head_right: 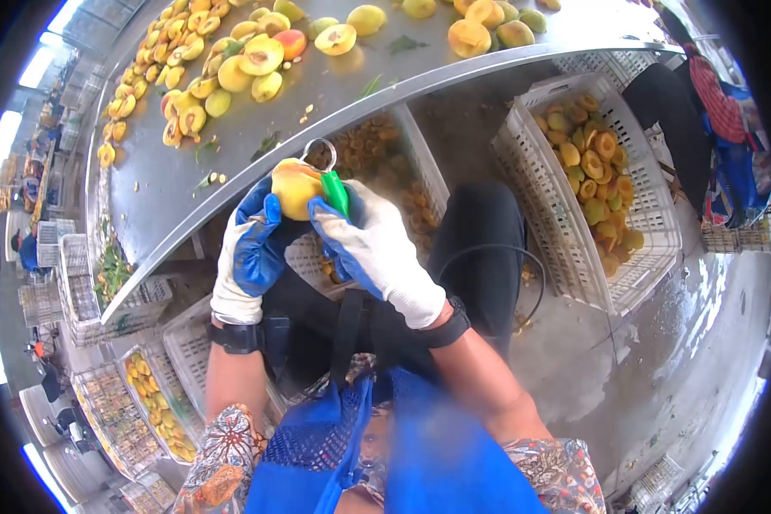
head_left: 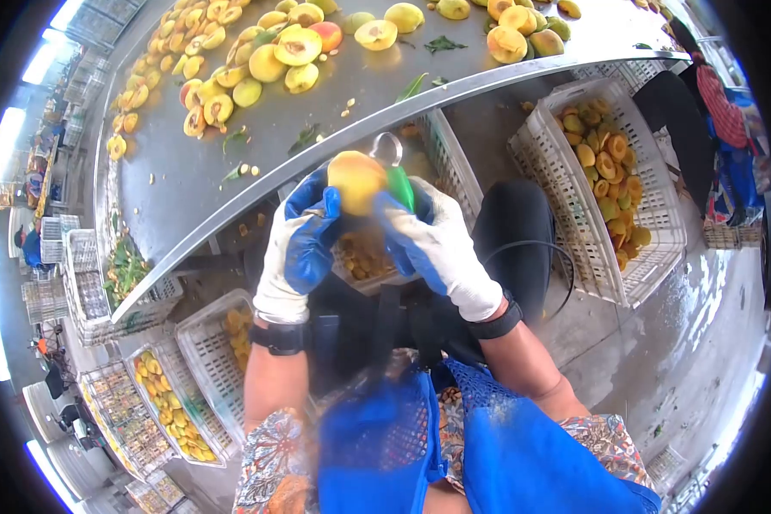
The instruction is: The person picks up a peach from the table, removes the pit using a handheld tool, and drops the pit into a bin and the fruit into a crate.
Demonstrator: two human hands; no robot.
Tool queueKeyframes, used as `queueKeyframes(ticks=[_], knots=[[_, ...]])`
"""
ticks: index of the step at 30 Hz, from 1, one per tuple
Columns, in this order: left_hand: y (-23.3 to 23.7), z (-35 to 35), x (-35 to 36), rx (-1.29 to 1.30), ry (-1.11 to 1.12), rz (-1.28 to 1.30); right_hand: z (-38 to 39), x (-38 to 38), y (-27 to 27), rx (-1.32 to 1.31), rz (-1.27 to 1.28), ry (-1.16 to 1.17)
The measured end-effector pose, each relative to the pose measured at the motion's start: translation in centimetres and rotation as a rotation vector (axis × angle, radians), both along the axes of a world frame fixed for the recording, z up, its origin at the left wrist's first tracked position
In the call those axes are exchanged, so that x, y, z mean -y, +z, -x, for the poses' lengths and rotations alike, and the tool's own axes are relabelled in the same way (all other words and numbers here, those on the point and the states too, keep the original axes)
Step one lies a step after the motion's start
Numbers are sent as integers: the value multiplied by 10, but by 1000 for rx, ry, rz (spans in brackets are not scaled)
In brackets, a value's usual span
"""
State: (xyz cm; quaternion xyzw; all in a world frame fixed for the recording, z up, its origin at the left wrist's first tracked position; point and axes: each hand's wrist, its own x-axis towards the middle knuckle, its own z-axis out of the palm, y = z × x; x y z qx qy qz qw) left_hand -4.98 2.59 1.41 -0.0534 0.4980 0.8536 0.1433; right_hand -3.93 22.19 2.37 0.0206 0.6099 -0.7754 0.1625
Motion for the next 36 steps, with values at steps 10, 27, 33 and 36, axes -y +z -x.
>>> queueKeyframes(ticks=[10, 27, 33, 36], knots=[[-27, -28, -7, 204, 185, -744, -40, 13, 9, -207, -457, 65], [-23, -45, -9, 70, 235, -405, -59, 40, -14, -356, -691, 253], [-44, -49, -8, 101, 324, -291, -68, 52, -43, -362, -642, 256], [-59, -52, 1, 181, 276, -198, -70, 51, -46, -289, -547, 318]])
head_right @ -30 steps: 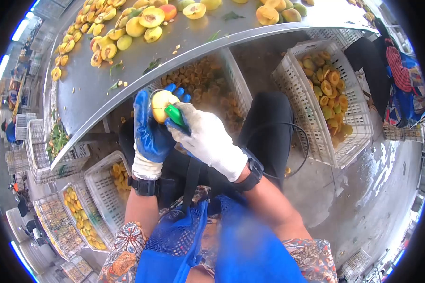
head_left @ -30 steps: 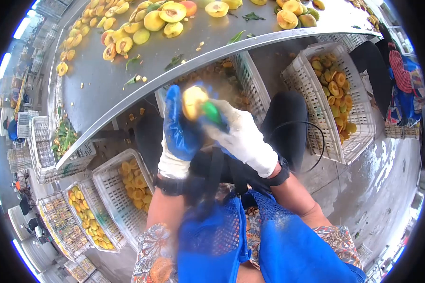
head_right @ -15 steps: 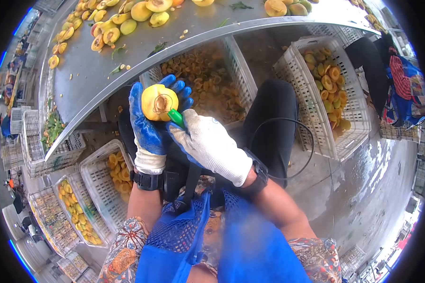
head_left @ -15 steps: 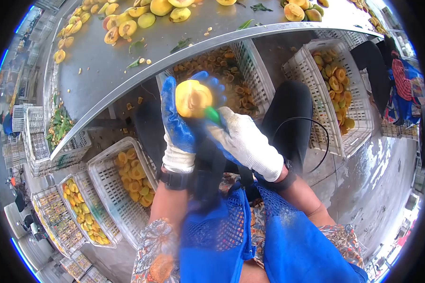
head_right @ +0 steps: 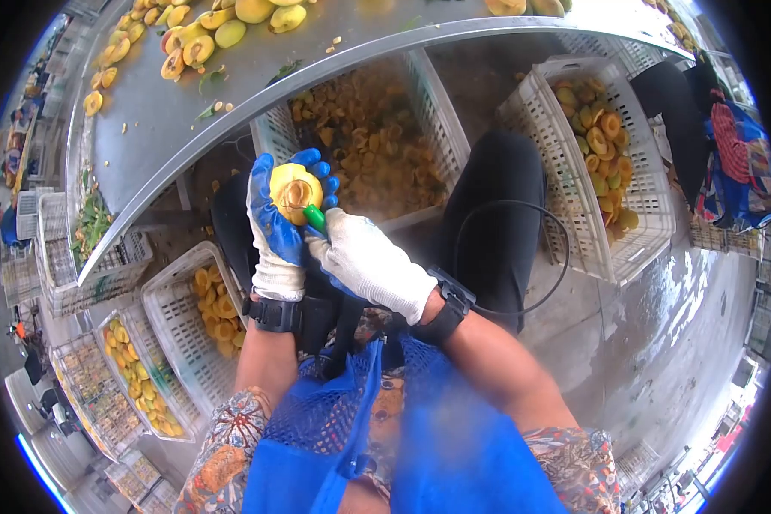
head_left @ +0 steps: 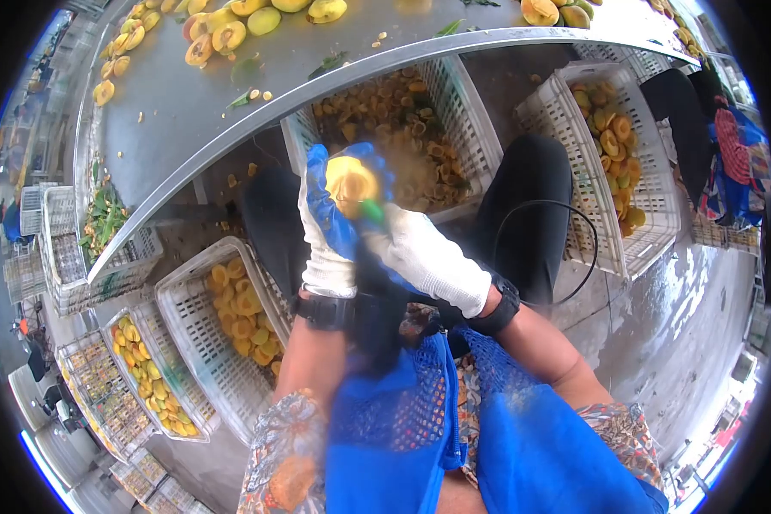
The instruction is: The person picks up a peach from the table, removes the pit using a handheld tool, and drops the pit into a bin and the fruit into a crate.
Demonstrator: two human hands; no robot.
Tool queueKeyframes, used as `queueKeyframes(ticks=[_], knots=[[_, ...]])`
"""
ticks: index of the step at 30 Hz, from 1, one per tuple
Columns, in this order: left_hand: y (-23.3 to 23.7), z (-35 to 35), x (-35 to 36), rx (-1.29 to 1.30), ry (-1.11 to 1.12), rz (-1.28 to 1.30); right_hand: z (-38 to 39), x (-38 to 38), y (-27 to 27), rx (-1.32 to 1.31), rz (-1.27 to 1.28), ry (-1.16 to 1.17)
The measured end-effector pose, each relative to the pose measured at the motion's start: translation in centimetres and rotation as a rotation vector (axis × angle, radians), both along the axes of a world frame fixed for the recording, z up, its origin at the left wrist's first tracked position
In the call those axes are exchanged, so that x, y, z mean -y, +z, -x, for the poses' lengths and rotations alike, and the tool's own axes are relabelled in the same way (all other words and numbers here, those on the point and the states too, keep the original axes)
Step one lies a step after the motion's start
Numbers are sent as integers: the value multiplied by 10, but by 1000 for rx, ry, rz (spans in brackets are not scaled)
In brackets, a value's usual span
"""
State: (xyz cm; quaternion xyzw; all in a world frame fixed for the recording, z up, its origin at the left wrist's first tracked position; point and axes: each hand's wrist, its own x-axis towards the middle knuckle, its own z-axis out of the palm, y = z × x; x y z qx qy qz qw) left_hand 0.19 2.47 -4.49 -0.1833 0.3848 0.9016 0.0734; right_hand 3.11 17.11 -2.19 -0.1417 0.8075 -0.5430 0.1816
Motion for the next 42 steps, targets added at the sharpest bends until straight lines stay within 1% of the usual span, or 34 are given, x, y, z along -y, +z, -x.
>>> queueKeyframes(ticks=[1, 4, 7, 10, 13, 14, 16, 17, 20, 21, 22, 24, 25, 26, 28, 30, 31, 33, 34, 35, 36, 38, 39, 41, 42], knots=[[-9, 0, 2, 29, 4, 47, 0, -1, 0, 42, 27, 23], [-22, 2, 6, 51, -2, 73, 2, 1, -13, -46, -27, 34], [-28, 1, 6, 55, 23, 22, 3, 1, -14, 151, 57, 65], [-24, -1, 9, 51, -43, -88, 1, 2, -13, 76, -16, 19], [-27, 5, 5, -80, 59, -430, 4, 0, 16, 223, -31, -98], [-24, 4, 2, -89, 81, -407, 6, -3, 20, 311, 6, -164], [-8, 5, -4, -104, 116, -351, 8, -9, -5, 139, -23, -168], [-7, 3, -6, -154, 81, -314, 9, -12, -6, 302, 40, -135], [17, -7, -17, -311, 24, 156, 9, -9, 11, 621, 425, -257], [15, -5, -15, -323, 17, 127, 13, -11, 14, 525, 474, -318], [18, -6, -13, -267, 47, 73, 18, -12, 16, 481, 452, -391], [32, -13, -5, -133, -2, -366, 33, -23, 8, 188, 178, -319], [24, -10, 3, -52, -16, -530, 38, -24, 9, -119, 108, -237], [13, -10, 3, -89, -89, -455, 39, -26, 13, -174, 23, -142], [14, -11, -3, 99, -127, -358, 44, -22, 13, -247, -104, -49], [2, -13, -3, -136, -196, -542, 48, -24, 14, -202, -69, -140], [4, -17, -10, -218, -155, -364, 49, -25, 14, -179, -52, -188], [4, -11, -7, 22, -70, -462, 44, -31, 26, -110, -85, -255], [2, -8, -7, 23, -24, -410, 39, -34, 30, -78, -100, -286], [1, -5, -7, 20, 22, -358, 29, -35, 30, -155, -137, -261], [0, -4, -8, 21, 67, -307, 22, -34, 38, -4, -193, -189], [-3, -1, -8, -19, 43, -331, 2, -30, 21, -160, -216, -109], [-3, 0, -10, -31, 38, -349, -1, -26, 16, -196, -105, -108], [2, -1, -12, -45, 50, -385, -1, -25, 19, -95, -122, -74], [3, -3, -13, -53, 67, -332, 0, -23, 22, -47, -129, -54]])
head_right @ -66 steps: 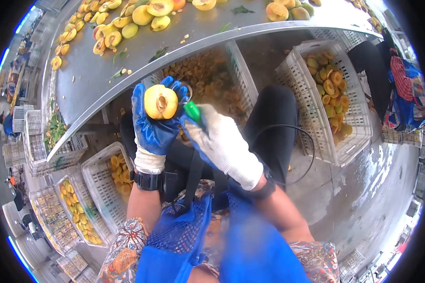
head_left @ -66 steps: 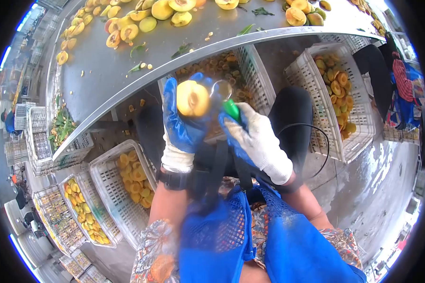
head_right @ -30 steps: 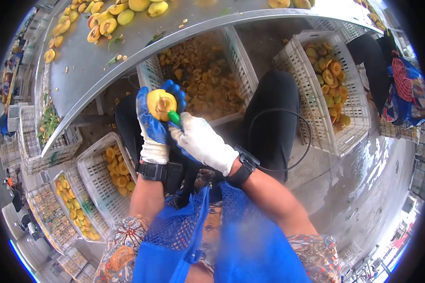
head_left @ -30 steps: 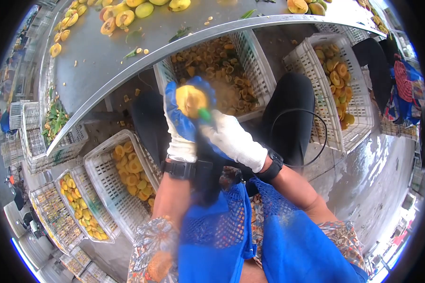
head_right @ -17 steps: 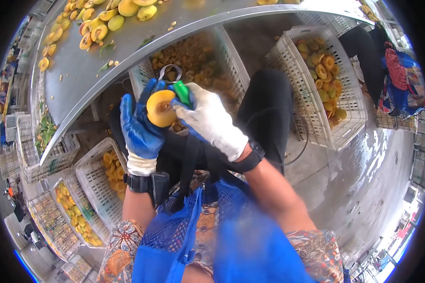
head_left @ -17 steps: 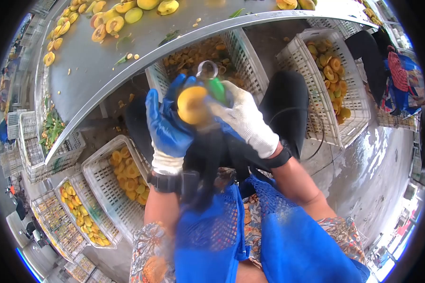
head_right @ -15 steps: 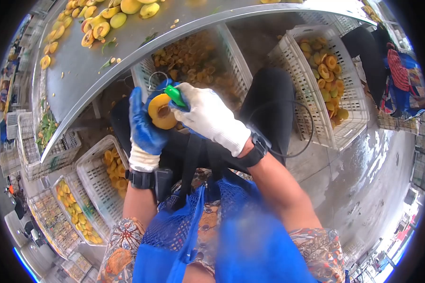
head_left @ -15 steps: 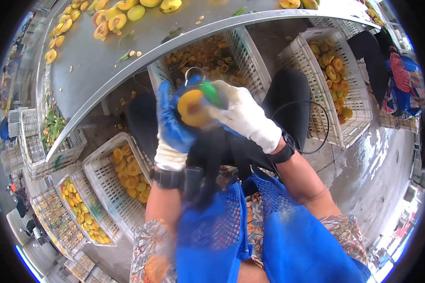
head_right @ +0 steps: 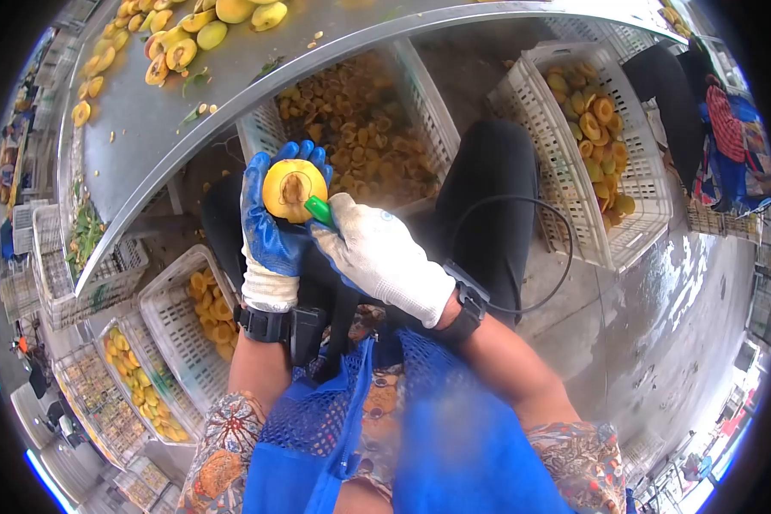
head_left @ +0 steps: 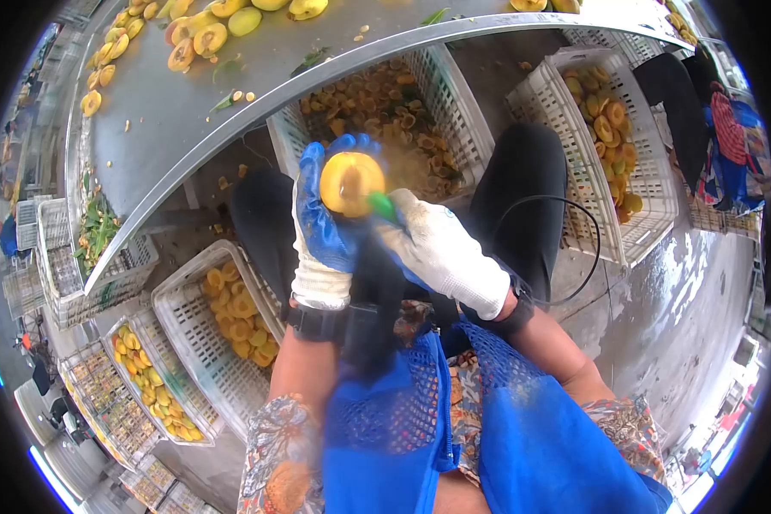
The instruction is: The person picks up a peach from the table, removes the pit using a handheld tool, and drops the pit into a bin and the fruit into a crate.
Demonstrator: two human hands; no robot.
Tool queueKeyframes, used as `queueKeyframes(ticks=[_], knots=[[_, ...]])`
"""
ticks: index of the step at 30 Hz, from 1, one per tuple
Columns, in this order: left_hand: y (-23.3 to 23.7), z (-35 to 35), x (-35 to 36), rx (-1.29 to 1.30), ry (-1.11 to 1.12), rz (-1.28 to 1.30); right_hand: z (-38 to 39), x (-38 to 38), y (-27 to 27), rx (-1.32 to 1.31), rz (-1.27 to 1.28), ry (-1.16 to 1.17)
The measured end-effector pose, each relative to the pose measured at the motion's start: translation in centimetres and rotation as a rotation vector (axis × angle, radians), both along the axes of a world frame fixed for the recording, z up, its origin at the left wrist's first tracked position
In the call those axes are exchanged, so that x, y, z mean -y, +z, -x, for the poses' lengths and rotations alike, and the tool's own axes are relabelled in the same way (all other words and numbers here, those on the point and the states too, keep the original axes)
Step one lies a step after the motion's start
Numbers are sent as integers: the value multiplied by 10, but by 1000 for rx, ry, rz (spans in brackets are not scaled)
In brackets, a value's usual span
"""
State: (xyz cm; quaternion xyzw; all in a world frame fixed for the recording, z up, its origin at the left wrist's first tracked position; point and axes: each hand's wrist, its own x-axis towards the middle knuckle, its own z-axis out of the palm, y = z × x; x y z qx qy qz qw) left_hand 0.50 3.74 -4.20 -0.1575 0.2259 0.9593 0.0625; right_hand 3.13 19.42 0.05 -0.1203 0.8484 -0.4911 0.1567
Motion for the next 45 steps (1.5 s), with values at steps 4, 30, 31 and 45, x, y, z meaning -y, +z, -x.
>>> queueKeyframes(ticks=[4, 30, 31, 45], knots=[[7, -3, 0, -62, 19, 211, -3, 5, -6, -4, -32, 11], [-18, -7, 8, 93, -208, 501, -19, 5, -26, 786, 619, 124], [-20, -6, 11, 68, -274, 495, -16, 3, -25, 903, 651, 119], [5, -6, 4, 36, -327, 669, -13, -3, -14, 1347, 869, 46]])
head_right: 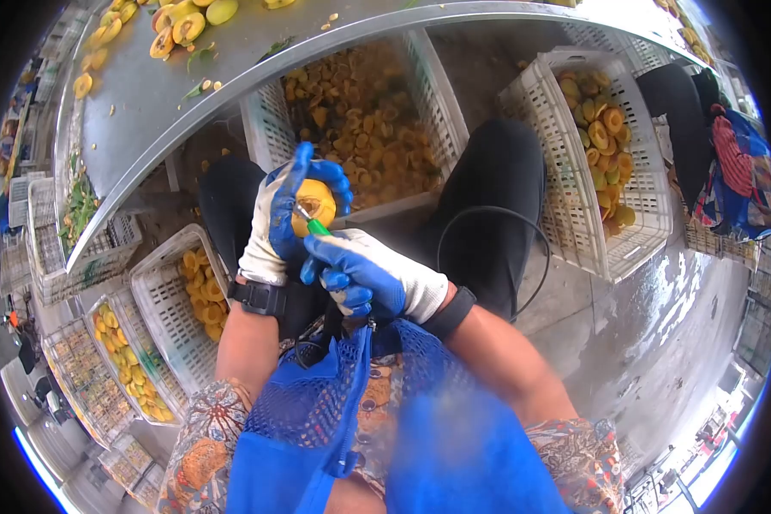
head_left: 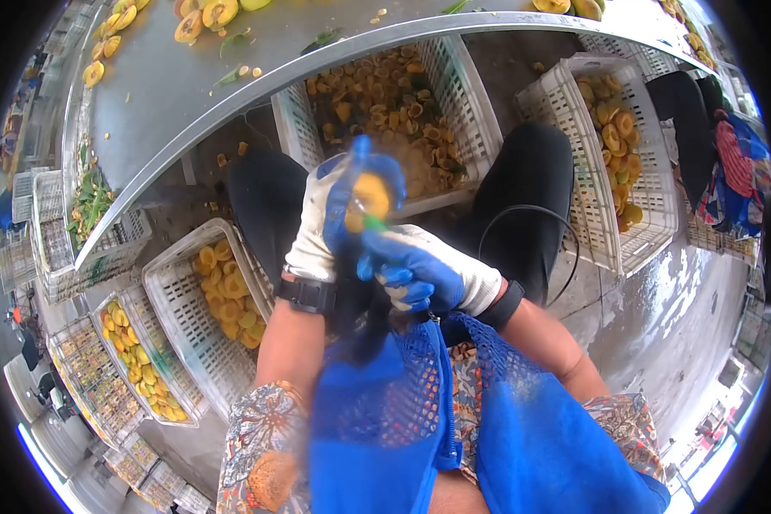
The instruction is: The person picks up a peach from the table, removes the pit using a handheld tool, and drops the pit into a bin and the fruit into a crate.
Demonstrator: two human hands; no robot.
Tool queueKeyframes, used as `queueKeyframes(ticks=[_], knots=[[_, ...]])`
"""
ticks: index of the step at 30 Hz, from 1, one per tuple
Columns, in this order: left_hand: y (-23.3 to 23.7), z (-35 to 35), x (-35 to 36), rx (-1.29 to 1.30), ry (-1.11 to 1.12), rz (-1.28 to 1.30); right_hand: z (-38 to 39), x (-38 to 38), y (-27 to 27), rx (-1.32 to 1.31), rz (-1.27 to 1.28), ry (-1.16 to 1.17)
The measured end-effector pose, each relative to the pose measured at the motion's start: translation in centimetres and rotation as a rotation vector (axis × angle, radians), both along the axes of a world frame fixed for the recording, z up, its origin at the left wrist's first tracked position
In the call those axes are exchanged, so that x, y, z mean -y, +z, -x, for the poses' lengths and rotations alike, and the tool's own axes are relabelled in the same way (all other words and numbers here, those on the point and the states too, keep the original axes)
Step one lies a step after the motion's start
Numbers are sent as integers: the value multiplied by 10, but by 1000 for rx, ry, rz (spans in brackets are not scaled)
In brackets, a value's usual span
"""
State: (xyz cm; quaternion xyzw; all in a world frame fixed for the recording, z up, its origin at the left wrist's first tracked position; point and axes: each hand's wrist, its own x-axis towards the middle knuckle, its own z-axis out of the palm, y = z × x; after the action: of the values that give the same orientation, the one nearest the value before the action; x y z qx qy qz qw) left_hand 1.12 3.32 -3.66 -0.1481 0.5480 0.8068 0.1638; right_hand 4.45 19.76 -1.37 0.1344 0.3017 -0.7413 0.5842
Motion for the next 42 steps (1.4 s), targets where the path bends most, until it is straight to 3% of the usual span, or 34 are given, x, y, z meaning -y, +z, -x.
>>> queueKeyframes(ticks=[3, 4, 5, 7, 9, 10, 13, 14, 15, 17, 18, 19, 21, 23, 24, 26, 27, 28, 31, 33, 35, 36, 37, 38, 42], knots=[[-1, 7, 6, 77, -198, 9, 5, -10, -5, 151, 96, 63], [-3, 7, 5, 56, -197, -103, 1, -13, -16, 271, 323, -17], [-1, 5, 3, 51, -166, -123, -2, -12, -23, 443, 457, -64], [-13, 6, -1, -2, -69, -129, -6, -7, -28, 508, 575, -168], [-24, 13, -8, -220, -7, 128, -3, -4, -36, 553, 686, -196], [-32, 20, -11, -175, 129, 135, 2, -5, -38, 569, 741, -206], [-38, 30, -3, -255, 443, 176, 13, -17, -19, 238, 573, -250], [-27, 28, 7, -190, 506, 53, 15, -22, -10, 58, 382, -307], [-16, 25, 18, -218, 520, 66, 30, -30, -1, -47, 142, -152], [11, 15, 45, -264, 482, -105, 33, -21, -28, -988, -738, -45], [31, 9, 50, -270, 543, 19, 32, -24, -35, -1344, -1030, 103], [46, 0, 57, -279, 604, 146, 24, -31, -68, -1606, -1114, 111], [46, -21, 112, -362, 644, 255, 22, -28, -79, -1561, -1122, 180], [58, -48, 144, -226, 801, 537, 22, -16, -63, -1695, -1138, 27], [31, -74, 201, -178, 790, 593, 25, -15, -54, -1676, -1118, -44], [8, -108, 251, 62, 662, 994, 24, -29, -86, -1535, -1161, 300], [12, -109, 254, 254, 532, 1329, 25, -32, -98, -1450, -1173, 470], [28, -105, 244, 237, 110, 1719, 26, -29, -93, -1445, -1158, 429], [59, -37, 195, -204, 453, 1933, 32, -28, -75, -1467, -1112, 296], [102, 32, 132, -377, 559, 1404, 33, -30, -66, -1516, -1061, 186], [122, 101, 89, -532, 379, 1285, 44, -31, -38, -1399, -1027, 120], [122, 140, 80, -530, 220, 1470, 50, -31, -28, -1296, -1010, 117], [137, 172, 49, -355, 157, 1651, 55, -34, -18, -1189, -991, 114], [122, 208, 48, -469, 145, 1736, 62, -38, -5, -1009, -892, 155], [96, 284, 34, -639, -50, 2040, 55, -44, -23, -1184, -883, -17]])
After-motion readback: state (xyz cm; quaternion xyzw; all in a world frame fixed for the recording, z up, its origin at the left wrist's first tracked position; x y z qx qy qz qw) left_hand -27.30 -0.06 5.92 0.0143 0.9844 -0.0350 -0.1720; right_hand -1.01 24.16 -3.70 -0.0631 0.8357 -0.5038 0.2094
